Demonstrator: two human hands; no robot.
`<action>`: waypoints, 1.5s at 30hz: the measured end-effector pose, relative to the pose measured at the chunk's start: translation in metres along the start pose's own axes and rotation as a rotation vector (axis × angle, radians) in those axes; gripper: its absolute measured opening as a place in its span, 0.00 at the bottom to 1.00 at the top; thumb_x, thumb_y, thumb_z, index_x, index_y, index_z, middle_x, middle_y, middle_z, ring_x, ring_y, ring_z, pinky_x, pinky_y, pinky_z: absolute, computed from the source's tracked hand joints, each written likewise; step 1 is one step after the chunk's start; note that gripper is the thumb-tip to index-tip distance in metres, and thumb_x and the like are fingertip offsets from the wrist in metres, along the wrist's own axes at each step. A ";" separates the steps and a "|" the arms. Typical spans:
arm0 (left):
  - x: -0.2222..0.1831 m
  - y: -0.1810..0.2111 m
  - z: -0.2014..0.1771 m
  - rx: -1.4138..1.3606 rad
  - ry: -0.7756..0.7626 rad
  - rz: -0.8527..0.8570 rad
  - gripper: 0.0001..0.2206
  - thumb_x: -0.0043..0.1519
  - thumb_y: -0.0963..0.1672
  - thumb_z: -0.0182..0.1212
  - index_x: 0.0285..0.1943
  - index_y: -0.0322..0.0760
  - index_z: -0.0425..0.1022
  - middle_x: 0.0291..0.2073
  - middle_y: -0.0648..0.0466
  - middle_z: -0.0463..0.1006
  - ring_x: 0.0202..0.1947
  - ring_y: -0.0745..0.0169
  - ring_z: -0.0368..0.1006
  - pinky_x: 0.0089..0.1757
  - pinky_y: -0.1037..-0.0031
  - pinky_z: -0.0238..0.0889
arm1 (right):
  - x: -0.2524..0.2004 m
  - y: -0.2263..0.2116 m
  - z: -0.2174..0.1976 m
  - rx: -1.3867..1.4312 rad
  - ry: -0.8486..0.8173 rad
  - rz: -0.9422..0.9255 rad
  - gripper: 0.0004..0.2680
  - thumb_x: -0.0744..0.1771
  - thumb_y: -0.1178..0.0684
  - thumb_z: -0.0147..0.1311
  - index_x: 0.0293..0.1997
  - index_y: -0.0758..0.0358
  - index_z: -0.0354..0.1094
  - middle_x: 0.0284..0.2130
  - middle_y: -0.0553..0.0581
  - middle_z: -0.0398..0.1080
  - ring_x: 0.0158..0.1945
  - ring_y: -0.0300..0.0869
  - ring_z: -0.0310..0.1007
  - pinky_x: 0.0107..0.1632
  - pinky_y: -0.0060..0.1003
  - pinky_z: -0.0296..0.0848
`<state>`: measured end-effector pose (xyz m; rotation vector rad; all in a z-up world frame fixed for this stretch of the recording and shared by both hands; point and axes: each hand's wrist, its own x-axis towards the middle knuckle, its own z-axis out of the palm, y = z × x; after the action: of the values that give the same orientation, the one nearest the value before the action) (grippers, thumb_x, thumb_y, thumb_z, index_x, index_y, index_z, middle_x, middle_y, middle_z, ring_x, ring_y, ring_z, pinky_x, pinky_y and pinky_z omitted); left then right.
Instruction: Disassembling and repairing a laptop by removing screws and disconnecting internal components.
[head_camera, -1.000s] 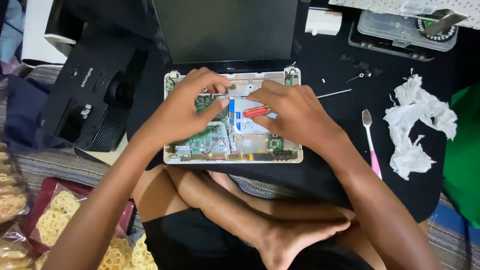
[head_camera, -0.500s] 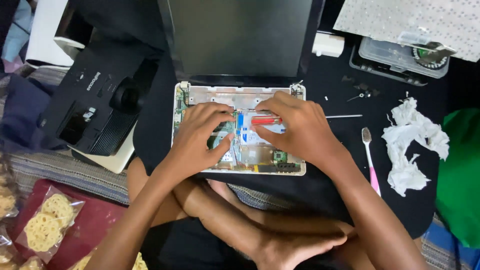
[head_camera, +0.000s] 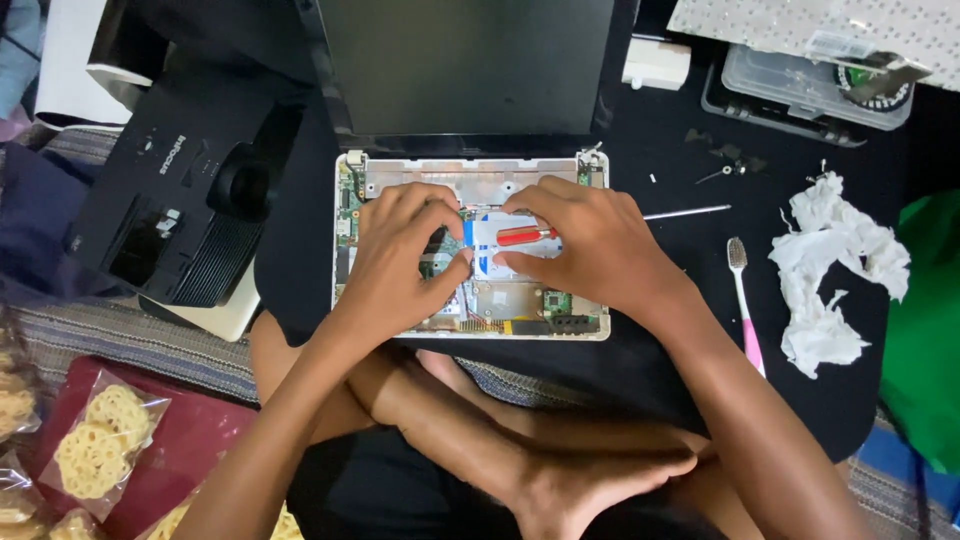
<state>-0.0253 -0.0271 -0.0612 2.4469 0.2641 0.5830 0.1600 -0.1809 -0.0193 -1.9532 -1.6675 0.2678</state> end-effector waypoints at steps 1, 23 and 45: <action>0.000 0.001 0.001 0.009 0.015 0.000 0.05 0.60 0.41 0.65 0.41 0.40 0.72 0.47 0.52 0.72 0.56 0.46 0.64 0.54 0.52 0.49 | -0.001 0.000 0.000 0.002 -0.001 0.002 0.13 0.60 0.54 0.71 0.48 0.56 0.76 0.25 0.53 0.71 0.28 0.50 0.76 0.32 0.44 0.73; -0.001 0.004 -0.001 -0.011 0.049 0.022 0.11 0.61 0.35 0.50 0.45 0.40 0.74 0.47 0.52 0.73 0.56 0.50 0.63 0.54 0.58 0.47 | -0.007 -0.008 0.012 -0.052 0.032 -0.212 0.05 0.63 0.57 0.68 0.38 0.57 0.78 0.26 0.53 0.70 0.19 0.46 0.68 0.27 0.40 0.66; -0.004 -0.001 -0.001 -0.109 0.045 0.006 0.13 0.58 0.36 0.47 0.47 0.39 0.74 0.47 0.51 0.73 0.55 0.50 0.62 0.56 0.57 0.46 | -0.005 -0.005 0.009 -0.057 -0.026 -0.220 0.03 0.64 0.61 0.62 0.37 0.60 0.73 0.26 0.52 0.66 0.19 0.52 0.68 0.27 0.43 0.66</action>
<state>-0.0289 -0.0275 -0.0625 2.3327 0.2376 0.6394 0.1505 -0.1831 -0.0248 -1.7929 -1.9066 0.1646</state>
